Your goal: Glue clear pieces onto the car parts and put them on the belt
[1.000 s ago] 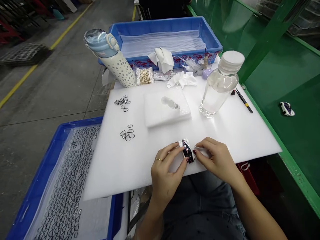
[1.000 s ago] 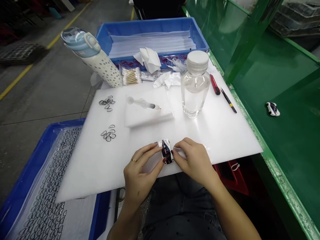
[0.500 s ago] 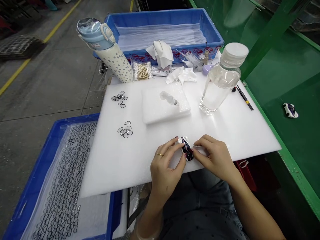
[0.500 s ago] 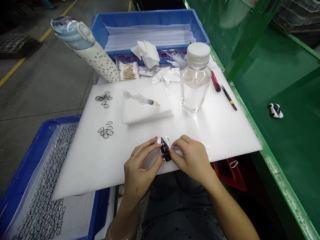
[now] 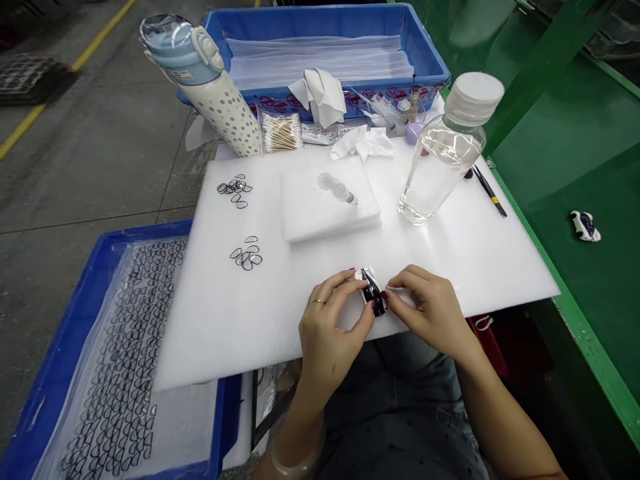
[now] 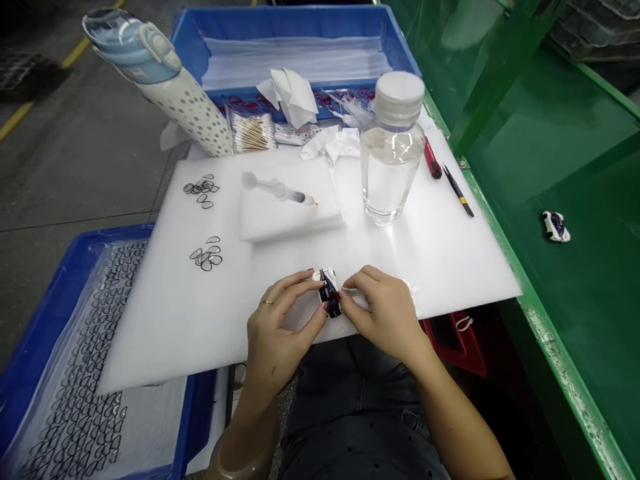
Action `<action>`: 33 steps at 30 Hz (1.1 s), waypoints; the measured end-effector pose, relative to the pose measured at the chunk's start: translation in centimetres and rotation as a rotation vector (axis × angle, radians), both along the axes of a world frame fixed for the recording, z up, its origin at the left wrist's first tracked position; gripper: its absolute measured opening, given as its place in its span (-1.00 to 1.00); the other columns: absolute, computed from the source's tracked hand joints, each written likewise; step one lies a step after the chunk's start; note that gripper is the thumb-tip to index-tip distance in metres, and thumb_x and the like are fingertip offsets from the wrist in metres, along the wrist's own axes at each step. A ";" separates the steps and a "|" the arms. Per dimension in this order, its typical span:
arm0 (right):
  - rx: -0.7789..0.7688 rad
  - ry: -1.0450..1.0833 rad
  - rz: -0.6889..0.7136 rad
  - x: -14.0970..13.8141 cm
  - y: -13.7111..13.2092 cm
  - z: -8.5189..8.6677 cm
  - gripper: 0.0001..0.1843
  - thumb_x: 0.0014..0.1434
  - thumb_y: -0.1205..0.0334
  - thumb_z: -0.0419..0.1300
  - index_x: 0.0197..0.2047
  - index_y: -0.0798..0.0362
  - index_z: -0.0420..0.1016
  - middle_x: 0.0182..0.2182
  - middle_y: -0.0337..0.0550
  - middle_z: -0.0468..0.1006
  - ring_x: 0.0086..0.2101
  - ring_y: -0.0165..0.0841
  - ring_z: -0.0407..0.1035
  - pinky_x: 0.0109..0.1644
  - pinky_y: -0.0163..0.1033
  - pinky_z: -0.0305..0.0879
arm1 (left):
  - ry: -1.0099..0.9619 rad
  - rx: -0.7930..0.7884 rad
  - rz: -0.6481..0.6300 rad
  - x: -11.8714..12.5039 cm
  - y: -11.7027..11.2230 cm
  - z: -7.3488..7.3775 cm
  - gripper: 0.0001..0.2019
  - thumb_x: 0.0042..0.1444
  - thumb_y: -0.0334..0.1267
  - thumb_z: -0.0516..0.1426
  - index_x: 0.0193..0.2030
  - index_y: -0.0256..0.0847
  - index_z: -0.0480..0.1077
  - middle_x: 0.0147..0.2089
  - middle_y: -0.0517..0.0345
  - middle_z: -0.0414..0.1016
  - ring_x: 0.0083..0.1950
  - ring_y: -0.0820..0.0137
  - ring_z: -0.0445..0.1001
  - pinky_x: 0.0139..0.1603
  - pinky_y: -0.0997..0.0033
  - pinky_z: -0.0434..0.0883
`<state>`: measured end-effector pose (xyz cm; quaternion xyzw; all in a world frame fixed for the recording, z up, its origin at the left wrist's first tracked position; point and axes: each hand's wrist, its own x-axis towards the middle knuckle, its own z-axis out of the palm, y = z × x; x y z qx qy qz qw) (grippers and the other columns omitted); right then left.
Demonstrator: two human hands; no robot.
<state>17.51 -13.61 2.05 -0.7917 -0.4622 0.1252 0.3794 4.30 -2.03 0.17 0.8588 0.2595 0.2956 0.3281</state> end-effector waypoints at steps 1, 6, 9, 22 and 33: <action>-0.002 -0.003 0.000 0.0 0.0 0.0 -0.90 0.27 0.25 0.20 -0.28 0.06 0.50 -0.40 -0.25 0.50 -0.55 -0.52 0.22 -0.46 -0.35 0.10 | 0.000 0.002 -0.002 0.0 0.0 0.0 -0.80 0.14 -0.35 0.23 -0.08 -0.12 0.51 0.05 0.09 0.56 0.07 0.21 0.52 0.07 0.12 0.51; -0.016 -0.032 -0.009 -0.1 0.0 -0.1 -0.89 0.26 0.22 0.22 -0.29 0.07 0.50 -0.40 -0.25 0.50 -0.56 -0.53 0.20 -0.47 -0.35 0.08 | 0.005 0.008 -0.009 0.0 0.0 -0.1 -0.79 0.14 -0.36 0.21 -0.07 -0.12 0.51 0.05 0.08 0.56 0.07 0.20 0.52 0.05 0.11 0.51; -0.019 -0.030 -0.011 -0.1 0.1 -0.2 -0.88 0.25 0.21 0.23 -0.29 0.07 0.51 -0.40 -0.25 0.51 -0.55 -0.52 0.22 -0.46 -0.35 0.09 | 0.008 0.005 -0.015 0.0 0.0 -0.1 -0.78 0.14 -0.37 0.21 -0.06 -0.11 0.51 0.06 0.09 0.55 0.08 0.21 0.51 0.06 0.11 0.51; -0.004 0.011 -0.019 0.0 -0.1 0.0 -0.91 0.24 0.22 0.24 -0.29 0.05 0.51 -0.40 -0.25 0.52 -0.54 -0.50 0.25 -0.45 -0.34 0.10 | 0.043 -0.128 -0.045 -0.5 0.6 0.4 -0.79 0.21 -0.35 0.16 -0.06 -0.06 0.53 0.10 0.14 0.55 0.15 0.23 0.49 0.18 0.10 0.45; -0.023 -0.003 -0.026 0.0 -0.1 -0.1 -0.88 0.23 0.19 0.24 -0.31 0.05 0.50 -0.39 -0.25 0.52 -0.53 -0.50 0.25 -0.45 -0.33 0.08 | 0.046 -0.115 -0.052 -0.4 0.7 0.3 -0.78 0.18 -0.37 0.20 -0.06 -0.05 0.53 0.08 0.13 0.55 0.14 0.23 0.49 0.17 0.09 0.46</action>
